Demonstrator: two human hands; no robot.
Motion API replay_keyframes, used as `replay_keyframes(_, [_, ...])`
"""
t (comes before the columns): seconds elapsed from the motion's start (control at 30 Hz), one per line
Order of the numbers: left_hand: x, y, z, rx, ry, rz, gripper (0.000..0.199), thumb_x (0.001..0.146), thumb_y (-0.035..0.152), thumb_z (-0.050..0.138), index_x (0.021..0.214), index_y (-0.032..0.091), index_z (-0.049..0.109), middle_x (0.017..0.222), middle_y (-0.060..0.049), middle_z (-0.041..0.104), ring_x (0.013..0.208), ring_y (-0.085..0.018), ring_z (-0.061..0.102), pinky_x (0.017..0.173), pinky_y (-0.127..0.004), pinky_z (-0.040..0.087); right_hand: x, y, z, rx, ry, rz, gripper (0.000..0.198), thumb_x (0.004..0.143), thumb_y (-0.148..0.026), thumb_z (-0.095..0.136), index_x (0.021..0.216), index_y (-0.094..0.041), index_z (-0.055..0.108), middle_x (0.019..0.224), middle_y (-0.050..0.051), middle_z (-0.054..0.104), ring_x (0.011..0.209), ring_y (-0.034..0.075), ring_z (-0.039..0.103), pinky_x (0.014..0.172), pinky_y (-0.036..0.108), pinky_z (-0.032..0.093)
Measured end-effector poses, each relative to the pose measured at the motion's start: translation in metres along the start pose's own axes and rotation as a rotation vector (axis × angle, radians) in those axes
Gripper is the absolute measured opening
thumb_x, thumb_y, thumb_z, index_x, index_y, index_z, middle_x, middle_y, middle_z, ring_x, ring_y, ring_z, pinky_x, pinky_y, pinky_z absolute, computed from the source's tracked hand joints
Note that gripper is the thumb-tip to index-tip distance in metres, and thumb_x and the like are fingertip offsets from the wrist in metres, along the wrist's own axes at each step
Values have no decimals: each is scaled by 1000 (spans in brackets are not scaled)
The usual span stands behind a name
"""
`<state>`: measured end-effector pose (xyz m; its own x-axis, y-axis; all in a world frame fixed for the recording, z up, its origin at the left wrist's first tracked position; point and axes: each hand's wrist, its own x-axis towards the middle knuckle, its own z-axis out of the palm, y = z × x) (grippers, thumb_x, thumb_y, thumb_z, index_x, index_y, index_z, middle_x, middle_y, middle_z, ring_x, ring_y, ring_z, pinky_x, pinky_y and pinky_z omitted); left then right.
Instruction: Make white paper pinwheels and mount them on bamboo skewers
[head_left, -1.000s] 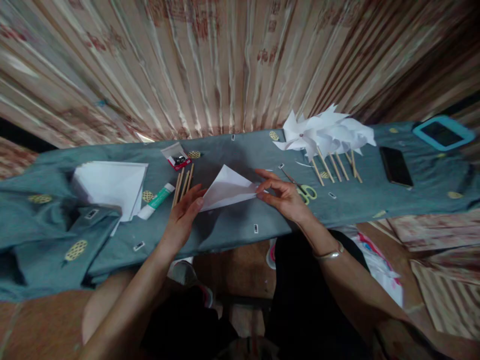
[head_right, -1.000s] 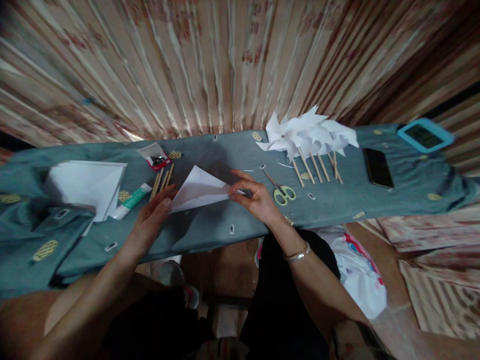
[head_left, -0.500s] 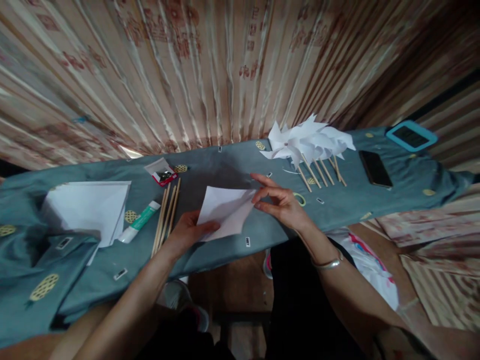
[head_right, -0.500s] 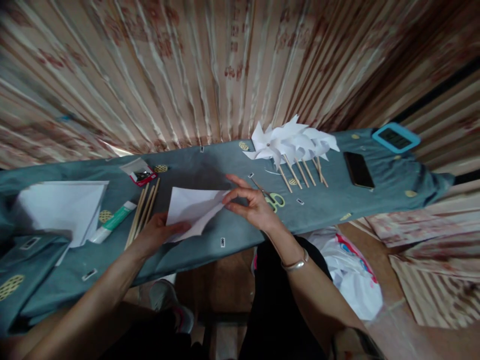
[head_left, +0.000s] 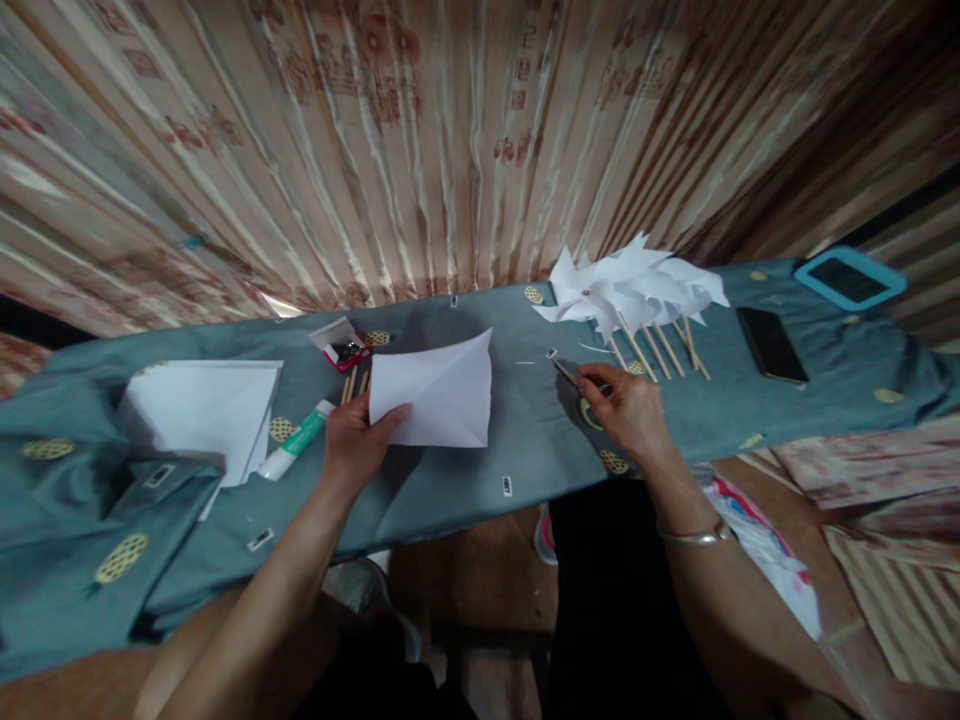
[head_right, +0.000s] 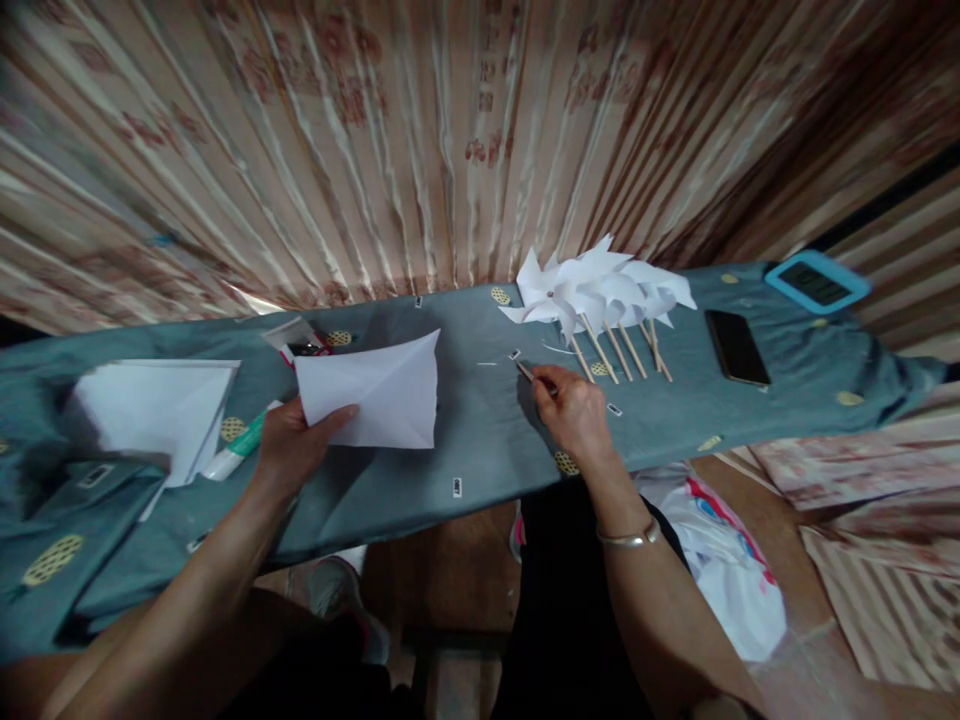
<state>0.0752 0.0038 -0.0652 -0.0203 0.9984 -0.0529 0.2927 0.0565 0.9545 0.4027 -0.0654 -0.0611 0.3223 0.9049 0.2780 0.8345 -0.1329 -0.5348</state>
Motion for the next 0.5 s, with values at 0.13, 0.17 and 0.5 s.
replay_keyframes(0.13, [7,-3,-5,67,74,35,30,59,42,77,81,21,78,78,-3,79,73,-27,70,66,-37,56,-7,13,-9,-230,-57,-6,25,91,-27,57,105,-17,75,101,13,79,90,26,74,81,34,54])
replay_keyframes(0.17, [8,-4,-5,60,79,41,31,59,42,78,83,21,79,81,-3,79,75,-27,71,69,-37,56,-8,15,-10,-278,-78,1,25,91,-28,58,106,-17,75,101,13,79,91,26,74,80,34,53])
replay_keyframes(0.5, [1,6,9,-254,26,-57,31,58,32,83,86,19,79,82,-1,78,76,-21,69,78,-35,55,-18,15,-15,-593,-286,39,27,90,-29,61,112,-19,71,97,12,78,87,26,75,70,30,50])
